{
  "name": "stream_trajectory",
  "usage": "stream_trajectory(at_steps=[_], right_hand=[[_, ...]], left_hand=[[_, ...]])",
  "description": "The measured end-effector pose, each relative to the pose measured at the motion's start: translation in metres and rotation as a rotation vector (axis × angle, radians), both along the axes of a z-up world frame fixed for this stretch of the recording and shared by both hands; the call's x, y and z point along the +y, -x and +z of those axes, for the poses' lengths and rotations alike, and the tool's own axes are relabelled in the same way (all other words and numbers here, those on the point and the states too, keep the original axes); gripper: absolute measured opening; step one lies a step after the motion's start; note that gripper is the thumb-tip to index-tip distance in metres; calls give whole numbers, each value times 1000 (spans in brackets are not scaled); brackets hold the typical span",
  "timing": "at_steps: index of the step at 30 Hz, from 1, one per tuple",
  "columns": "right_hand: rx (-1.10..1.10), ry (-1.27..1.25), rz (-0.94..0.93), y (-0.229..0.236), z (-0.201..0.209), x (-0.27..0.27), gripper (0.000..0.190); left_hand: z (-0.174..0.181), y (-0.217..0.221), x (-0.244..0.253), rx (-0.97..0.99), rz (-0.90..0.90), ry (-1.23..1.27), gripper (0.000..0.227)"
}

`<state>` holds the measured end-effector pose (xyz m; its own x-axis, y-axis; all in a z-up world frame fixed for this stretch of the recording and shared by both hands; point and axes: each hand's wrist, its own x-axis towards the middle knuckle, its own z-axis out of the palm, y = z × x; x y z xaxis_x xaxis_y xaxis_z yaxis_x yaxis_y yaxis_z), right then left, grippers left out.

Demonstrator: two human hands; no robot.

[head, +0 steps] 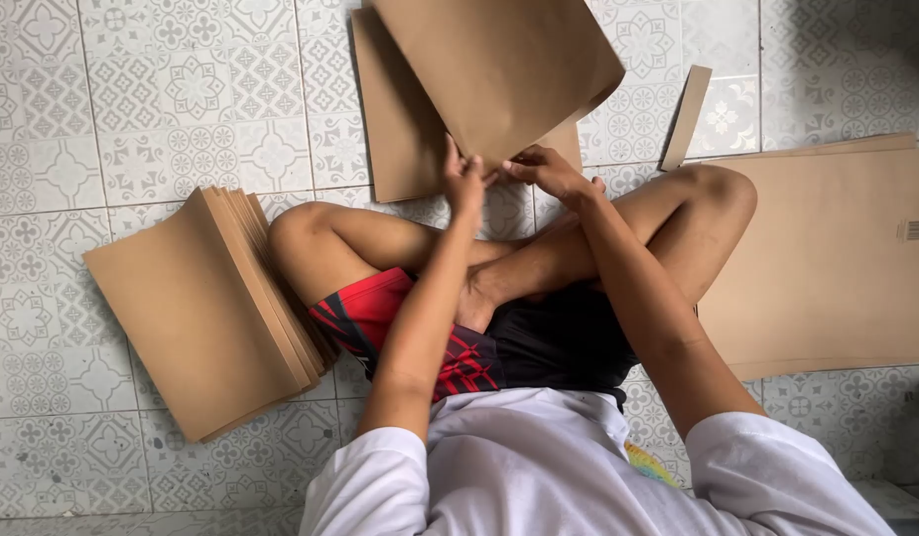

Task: Folding flat cardboard sheets along pre-scored lines and stacking them on the floor.

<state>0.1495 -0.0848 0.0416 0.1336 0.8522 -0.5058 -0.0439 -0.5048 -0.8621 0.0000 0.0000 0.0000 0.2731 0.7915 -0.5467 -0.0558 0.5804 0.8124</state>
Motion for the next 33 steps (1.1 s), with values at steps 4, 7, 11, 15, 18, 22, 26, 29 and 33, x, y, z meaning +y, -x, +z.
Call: stream_trajectory(at_steps=[4,7,11,15,18,22,26,29,33], right_hand=[[-107,108,66,-3,0,-1,61],[10,-21,297,-3,11,-4,48],[269,-158,515,-13,14,-15,40],[316,-296,-268,-28,29,-12,29],[-92,-86,-754,-69,-29,-7,32],[-117,-139,-727,-92,-52,-14,82],[-246,0,-538,-79,-24,-6,54],[-407,-42,-455,-72,-5,-1,35],[-491,-16,-461,-73,-22,-8,41]], left_hand=[[-22,35,72,89,-68,-81,68],[-2,59,120,384,-203,-121,57],[-17,84,178,519,-288,-258,65],[-8,88,216,589,-405,-305,67],[-9,85,237,682,-498,-391,65],[-29,70,259,615,-568,-701,66],[-49,45,273,645,-614,-1072,62],[-90,40,297,572,-538,-1175,38],[-28,43,283,219,-425,-1076,30]])
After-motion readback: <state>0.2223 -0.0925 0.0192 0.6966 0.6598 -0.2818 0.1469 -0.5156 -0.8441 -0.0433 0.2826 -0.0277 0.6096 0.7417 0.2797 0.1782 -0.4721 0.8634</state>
